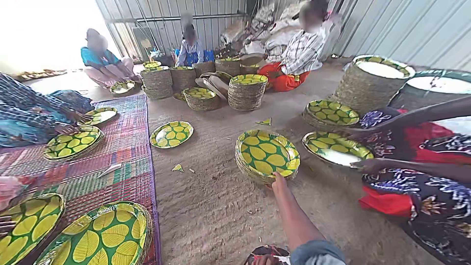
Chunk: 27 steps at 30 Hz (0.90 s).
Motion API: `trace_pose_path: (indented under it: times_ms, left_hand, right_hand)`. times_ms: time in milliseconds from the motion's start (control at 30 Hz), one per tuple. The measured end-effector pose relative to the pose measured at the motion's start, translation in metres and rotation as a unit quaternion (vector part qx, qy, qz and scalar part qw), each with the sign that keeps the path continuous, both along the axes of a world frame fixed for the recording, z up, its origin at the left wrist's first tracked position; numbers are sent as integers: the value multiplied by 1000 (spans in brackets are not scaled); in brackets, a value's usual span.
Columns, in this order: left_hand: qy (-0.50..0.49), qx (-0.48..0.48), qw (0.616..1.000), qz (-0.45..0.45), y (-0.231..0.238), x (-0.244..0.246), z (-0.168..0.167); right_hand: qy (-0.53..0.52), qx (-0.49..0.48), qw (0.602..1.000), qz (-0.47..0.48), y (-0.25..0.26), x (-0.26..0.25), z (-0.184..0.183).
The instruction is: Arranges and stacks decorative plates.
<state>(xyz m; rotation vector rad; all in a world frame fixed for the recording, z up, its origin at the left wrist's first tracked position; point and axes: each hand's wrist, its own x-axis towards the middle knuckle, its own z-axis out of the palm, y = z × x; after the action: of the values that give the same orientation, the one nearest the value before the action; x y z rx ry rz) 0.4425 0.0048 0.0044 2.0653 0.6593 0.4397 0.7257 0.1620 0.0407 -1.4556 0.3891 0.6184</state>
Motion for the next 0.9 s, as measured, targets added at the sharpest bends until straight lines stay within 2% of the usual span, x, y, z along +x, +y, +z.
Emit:
trace_pose_path:
  times_ms: [167, 300, 367, 433, 500, 533, 600, 667, 767, 833, 900]
  left_hand:
    - [3, 4, 1000, 6, -6, 0, 10]
    - [11, 22, 1000, -5, -12, -1, 9]
    - [16, 31, 999, -15, -16, -2, 11]
    - [35, 27, 999, -28, -20, -2, 17]
    - [50, 14, 998, -30, -20, -4, 21]
    - [61, 3, 998, -29, -18, -6, 22]
    - [98, -24, 994, -35, -7, -12, 31]
    - [148, -47, 987, -39, 10, -22, 43]
    - [223, -63, 971, -62, 44, -44, 54]
    - [239, -43, 967, -72, 60, -68, 63]
    - [229, -41, 972, -38, 73, -93, 67]
  right_hand:
    - [-22, -32, 998, 55, -144, -20, 12]
    - [-23, -112, 991, 63, -262, -25, 13]
    - [-5, -136, 987, 80, -307, -23, 5]
    - [-32, -167, 983, 69, -330, -26, -4]
    - [-162, -211, 963, 31, -332, -36, -6]
    - [-242, -261, 933, 41, -326, -38, -4]
    - [-375, -326, 863, 87, -296, -58, 22]
    - [-447, -304, 815, 208, -255, -85, 48]
    - [-390, -372, 728, 423, -190, -136, 75]
    - [-367, -434, 668, 481, -162, -159, 68]
    - [-360, -482, 622, 501, -149, -174, 58]
